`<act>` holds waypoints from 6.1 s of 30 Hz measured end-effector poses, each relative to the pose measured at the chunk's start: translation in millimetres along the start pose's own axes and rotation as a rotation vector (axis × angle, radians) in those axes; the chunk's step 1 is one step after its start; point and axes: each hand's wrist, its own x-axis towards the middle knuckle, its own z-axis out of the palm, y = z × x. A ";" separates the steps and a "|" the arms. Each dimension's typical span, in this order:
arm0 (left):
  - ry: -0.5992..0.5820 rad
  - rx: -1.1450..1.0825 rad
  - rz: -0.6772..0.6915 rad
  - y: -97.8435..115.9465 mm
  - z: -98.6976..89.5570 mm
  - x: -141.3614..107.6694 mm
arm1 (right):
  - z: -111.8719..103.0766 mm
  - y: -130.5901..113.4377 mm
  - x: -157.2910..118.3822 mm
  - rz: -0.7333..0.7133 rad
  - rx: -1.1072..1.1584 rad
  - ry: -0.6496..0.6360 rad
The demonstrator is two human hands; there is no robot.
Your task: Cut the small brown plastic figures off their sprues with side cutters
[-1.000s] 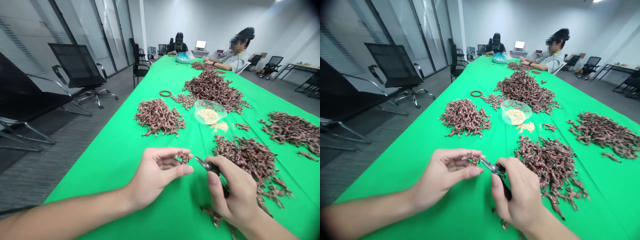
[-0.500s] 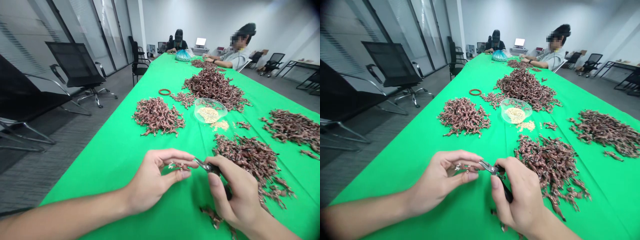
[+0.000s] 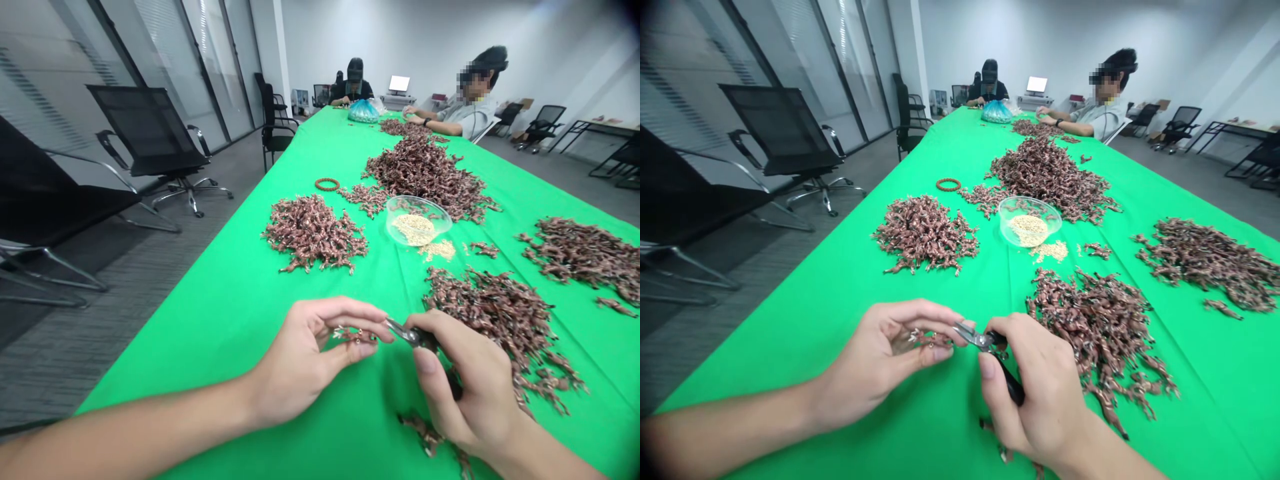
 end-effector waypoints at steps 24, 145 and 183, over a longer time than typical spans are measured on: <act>0.210 0.351 0.073 -17.6 -19.9 24.2 | -5.5 15.4 7.0 0.015 0.081 -0.475; 0.085 0.261 0.015 -33.4 -9.1 37.8 | -24.7 38.3 16.7 -0.034 0.050 -0.258; 0.012 0.263 0.125 -28.2 -15.8 35.7 | -13.2 39.4 14.6 0.009 0.037 -0.259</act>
